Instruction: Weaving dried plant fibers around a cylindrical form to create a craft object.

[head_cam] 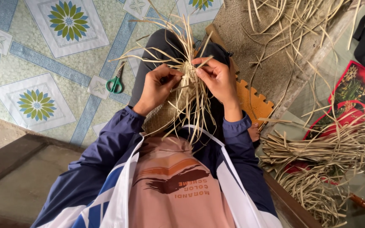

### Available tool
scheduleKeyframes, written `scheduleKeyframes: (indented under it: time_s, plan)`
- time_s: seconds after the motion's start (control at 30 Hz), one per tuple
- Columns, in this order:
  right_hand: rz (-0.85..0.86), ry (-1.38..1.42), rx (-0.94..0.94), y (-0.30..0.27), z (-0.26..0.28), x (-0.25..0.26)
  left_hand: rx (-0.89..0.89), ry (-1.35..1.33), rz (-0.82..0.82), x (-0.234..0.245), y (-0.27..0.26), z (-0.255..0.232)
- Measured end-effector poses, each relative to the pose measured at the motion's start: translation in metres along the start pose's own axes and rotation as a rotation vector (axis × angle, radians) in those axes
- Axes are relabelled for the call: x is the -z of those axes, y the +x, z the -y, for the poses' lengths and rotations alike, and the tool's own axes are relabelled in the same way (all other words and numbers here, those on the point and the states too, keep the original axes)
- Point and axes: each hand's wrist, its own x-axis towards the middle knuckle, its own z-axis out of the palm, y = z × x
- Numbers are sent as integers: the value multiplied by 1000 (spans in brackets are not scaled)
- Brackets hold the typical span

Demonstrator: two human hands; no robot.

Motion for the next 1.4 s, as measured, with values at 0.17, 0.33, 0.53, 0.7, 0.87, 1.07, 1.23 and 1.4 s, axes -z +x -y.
scheduleKeyframes:
  time_s: [0.17,0.33,0.53,0.7,0.87,1.07,1.23,1.4]
  plan:
    - [-26,-280,171,-1,8,2,-19,29,-5,-1,2,-1]
    - [62,-382,300,3,12,10,3,93,20,-3,4,0]
    - [178,-324,347,19,-8,23,18,116,29,-2,7,3]
    - [173,-203,104,12,-16,35,27,137,53,-2,9,4]
    - [108,-238,-19,11,-23,38,2,208,134,4,13,1]
    - [89,-276,-65,15,-30,39,37,259,211,12,13,8]
    - [65,-273,-98,18,-25,37,67,230,215,12,15,25]
    - [26,-392,-101,18,-26,36,128,124,235,7,16,41]
